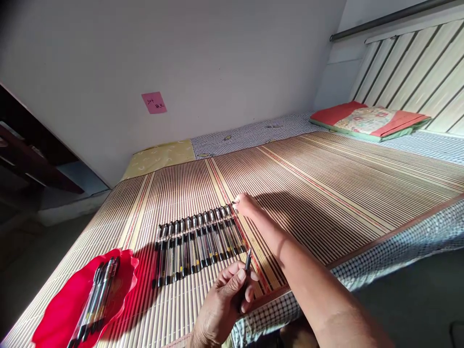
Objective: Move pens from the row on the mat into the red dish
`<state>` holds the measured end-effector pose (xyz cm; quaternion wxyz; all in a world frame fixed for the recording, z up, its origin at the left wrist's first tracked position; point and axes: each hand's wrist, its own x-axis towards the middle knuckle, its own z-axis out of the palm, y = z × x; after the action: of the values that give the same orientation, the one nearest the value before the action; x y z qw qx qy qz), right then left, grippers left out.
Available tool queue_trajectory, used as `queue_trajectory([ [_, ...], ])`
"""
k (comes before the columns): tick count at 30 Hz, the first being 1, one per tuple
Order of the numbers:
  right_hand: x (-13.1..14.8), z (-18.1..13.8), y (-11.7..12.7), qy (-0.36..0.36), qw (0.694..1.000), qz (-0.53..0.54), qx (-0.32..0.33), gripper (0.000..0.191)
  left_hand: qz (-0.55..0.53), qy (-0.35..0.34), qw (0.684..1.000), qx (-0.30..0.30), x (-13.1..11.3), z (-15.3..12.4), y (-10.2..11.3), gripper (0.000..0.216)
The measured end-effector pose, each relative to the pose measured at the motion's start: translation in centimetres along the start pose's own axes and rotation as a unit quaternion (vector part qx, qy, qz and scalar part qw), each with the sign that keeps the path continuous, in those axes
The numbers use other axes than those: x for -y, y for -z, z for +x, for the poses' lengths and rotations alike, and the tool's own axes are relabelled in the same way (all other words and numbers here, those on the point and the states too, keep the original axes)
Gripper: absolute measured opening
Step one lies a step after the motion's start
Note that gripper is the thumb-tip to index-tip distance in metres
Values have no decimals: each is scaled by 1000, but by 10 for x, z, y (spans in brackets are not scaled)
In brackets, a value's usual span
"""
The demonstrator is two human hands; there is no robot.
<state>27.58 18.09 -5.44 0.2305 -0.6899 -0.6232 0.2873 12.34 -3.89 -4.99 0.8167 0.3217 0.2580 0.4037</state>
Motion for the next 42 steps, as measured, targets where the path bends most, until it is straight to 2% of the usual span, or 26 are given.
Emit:
queue_trajectory([
  [8,2,-3,4,13,1000,-22,7,29,-17,-11,1000,1,3,2,4,35],
  [16,5,-2,-1,25,999,-18,21,28,-5,-2,1000,-14,1,2,6,41],
  [22,3,-1,-2,41,999,-15,19,24,-14,-20,1000,-9,0,3,5,41],
  [34,7,-8,6,26,999,36,19,19,-31,-64,996,-49,-2,8,10,40],
  [39,9,-43,23,47,994,99,-11,23,-49,-140,978,-146,-11,8,10,41],
  [40,10,-56,25,64,989,134,-9,23,-44,-154,973,-166,-13,8,10,41],
  [42,15,-87,26,117,960,255,19,28,-20,-183,963,-199,-16,7,11,41],
])
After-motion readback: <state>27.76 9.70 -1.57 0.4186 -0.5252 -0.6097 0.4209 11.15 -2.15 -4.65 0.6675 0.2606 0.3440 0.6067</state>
